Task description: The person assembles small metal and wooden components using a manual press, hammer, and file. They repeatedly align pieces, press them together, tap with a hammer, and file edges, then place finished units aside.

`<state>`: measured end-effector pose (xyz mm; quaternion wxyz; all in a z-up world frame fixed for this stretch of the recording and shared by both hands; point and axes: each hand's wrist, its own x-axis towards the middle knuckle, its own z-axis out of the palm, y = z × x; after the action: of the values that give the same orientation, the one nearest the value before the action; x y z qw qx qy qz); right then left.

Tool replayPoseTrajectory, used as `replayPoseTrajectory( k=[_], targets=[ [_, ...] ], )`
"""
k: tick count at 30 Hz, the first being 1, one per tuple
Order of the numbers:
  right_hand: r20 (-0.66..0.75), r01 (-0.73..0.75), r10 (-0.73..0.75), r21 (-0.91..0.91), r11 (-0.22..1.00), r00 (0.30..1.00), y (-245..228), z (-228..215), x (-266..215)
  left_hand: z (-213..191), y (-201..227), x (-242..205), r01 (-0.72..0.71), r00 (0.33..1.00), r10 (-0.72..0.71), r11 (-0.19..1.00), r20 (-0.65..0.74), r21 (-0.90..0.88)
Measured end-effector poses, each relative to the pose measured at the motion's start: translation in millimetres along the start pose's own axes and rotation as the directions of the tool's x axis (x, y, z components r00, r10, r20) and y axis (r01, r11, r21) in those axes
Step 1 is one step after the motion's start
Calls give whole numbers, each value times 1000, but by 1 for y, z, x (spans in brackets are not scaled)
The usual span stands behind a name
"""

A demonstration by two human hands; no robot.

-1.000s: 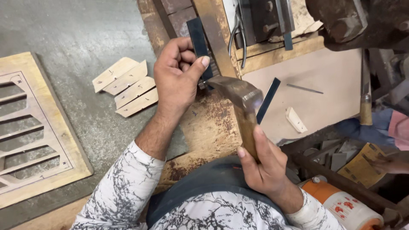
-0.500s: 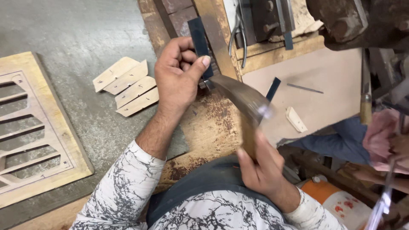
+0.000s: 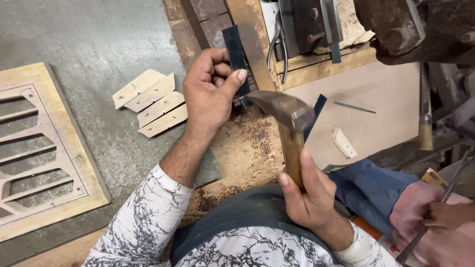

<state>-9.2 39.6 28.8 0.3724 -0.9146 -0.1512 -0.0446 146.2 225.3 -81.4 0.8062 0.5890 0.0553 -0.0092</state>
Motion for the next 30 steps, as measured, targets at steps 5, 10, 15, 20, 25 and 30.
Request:
replayPoseTrajectory(
  k=[5,10,15,20,25,30],
  targets=[
    [61,94,-93,-7,996,994,1,3,1,-1,-5,0,9,1000,-9,1000,3,-21],
    [33,58,-60,50,997,998,1,2,4,0,-5,1,-25,1000,25,1000,-3,-17],
    [67,99,-97,-30,995,993,6,1,4,0,-6,-3,-4,1000,4,1000,-2,-10],
    [-51,-56,59,54,997,997,21,-7,-3,0,-5,2,-8,1000,8,999,-1,-49],
    [-262,-120,76,-155,981,962,40,-43,-16,-1,5,-11,-46,999,43,992,-21,-116],
    [-344,-205,86,-326,923,935,90,-97,-31,19,34,-48,-29,996,24,998,88,63]
  ],
)
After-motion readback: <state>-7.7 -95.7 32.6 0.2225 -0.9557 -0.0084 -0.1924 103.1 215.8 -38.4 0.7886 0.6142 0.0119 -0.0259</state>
